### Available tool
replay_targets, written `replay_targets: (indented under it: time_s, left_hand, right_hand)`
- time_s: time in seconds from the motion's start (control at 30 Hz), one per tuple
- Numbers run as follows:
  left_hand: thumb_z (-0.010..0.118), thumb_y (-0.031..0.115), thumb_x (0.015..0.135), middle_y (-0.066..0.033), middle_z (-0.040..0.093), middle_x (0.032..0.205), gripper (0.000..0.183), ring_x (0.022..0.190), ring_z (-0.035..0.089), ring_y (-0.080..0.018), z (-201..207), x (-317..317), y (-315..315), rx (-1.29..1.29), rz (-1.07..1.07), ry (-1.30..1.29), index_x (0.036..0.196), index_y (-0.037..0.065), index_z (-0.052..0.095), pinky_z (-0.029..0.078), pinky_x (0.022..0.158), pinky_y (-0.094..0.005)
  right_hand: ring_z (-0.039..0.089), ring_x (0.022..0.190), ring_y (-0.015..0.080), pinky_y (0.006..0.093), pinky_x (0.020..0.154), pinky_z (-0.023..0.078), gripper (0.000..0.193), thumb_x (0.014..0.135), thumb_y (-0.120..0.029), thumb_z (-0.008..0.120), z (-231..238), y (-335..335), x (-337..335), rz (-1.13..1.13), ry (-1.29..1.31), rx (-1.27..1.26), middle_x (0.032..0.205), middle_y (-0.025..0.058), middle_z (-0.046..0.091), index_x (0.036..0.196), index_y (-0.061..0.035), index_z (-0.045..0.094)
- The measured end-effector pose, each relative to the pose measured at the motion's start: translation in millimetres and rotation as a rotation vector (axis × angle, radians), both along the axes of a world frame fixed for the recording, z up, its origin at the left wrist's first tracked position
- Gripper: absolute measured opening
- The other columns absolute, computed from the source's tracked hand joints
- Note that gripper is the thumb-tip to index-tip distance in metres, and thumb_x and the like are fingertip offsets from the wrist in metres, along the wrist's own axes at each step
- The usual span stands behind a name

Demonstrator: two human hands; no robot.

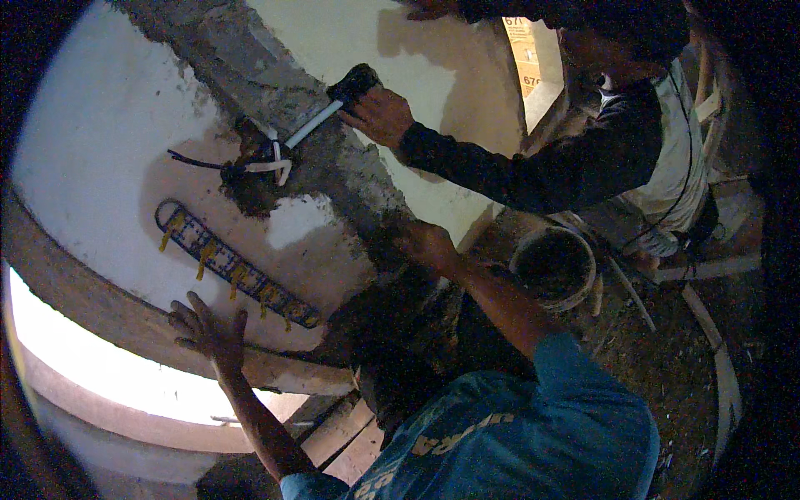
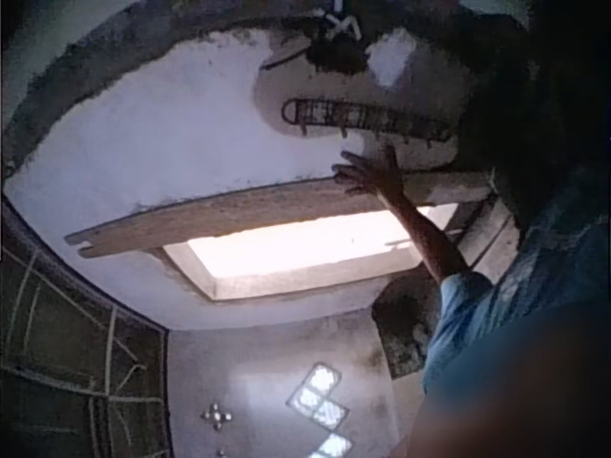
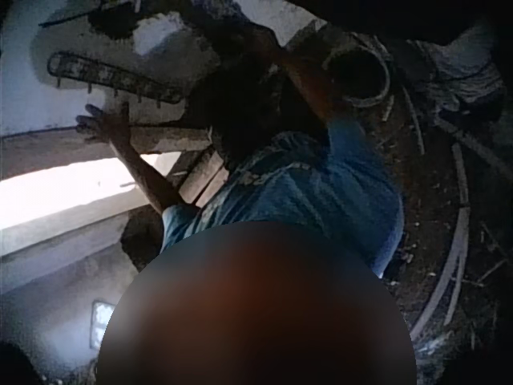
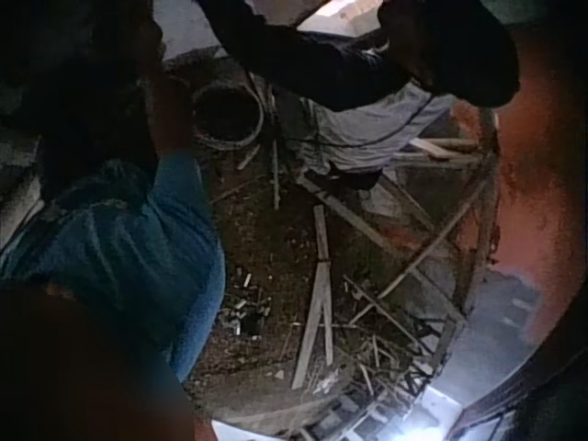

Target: The person installs an electrical conduit and junction box into a wall, using a hammer and chisel to adjust the opening and secure the components. They also use a level to ensure proper alignment.

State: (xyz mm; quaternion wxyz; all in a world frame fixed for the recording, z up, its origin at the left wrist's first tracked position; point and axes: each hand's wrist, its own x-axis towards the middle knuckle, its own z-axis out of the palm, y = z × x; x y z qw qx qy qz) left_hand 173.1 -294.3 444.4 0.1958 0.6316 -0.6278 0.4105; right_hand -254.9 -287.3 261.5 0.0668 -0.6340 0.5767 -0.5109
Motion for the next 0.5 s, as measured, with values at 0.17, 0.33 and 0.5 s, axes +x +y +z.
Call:
replay_targets:
  time_s: [0.17, 0.33, 0.5]
  left_hand:
    - [0.065, 0.075, 0.075, -0.0225, 0.003, 0.165, 0.115, 0.151, 0.000, -0.0471, -5, 7, -7, -0.068, -0.044, -0.049, 0.160, 0.016, 0.014, 0.004, 0.110, -0.0756]
    - [0.062, 0.075, 0.078, -0.0222, 0.002, 0.165, 0.112, 0.151, -0.001, -0.0467, -8, 10, -6, -0.097, -0.071, -0.079, 0.160, 0.016, 0.013, 0.002, 0.109, -0.0758]
    - [0.062, 0.075, 0.077, -0.0216, 0.001, 0.165, 0.113, 0.151, -0.003, -0.0461, -4, 4, -3, -0.075, -0.082, -0.050, 0.160, 0.016, 0.013, 0.001, 0.110, -0.0756]
  right_hand:
    - [0.066, 0.100, 0.0401, 0.0487, 0.086, 0.054, 0.042, 0.091, -0.035, 0.061, -29, 5, 8, 0.014, -0.054, 0.055, 0.111, 0.0210, 0.068, 0.124, -0.0097, 0.062]
    - [0.067, 0.100, 0.0400, 0.0485, 0.086, 0.054, 0.043, 0.091, -0.037, 0.061, -33, 6, 8, 0.006, -0.074, 0.046, 0.111, 0.0210, 0.068, 0.124, -0.0094, 0.062]
    - [0.067, 0.099, 0.0400, 0.0483, 0.087, 0.054, 0.045, 0.091, -0.039, 0.062, -30, 2, 6, 0.002, -0.086, 0.038, 0.111, 0.0210, 0.068, 0.125, -0.0092, 0.062]
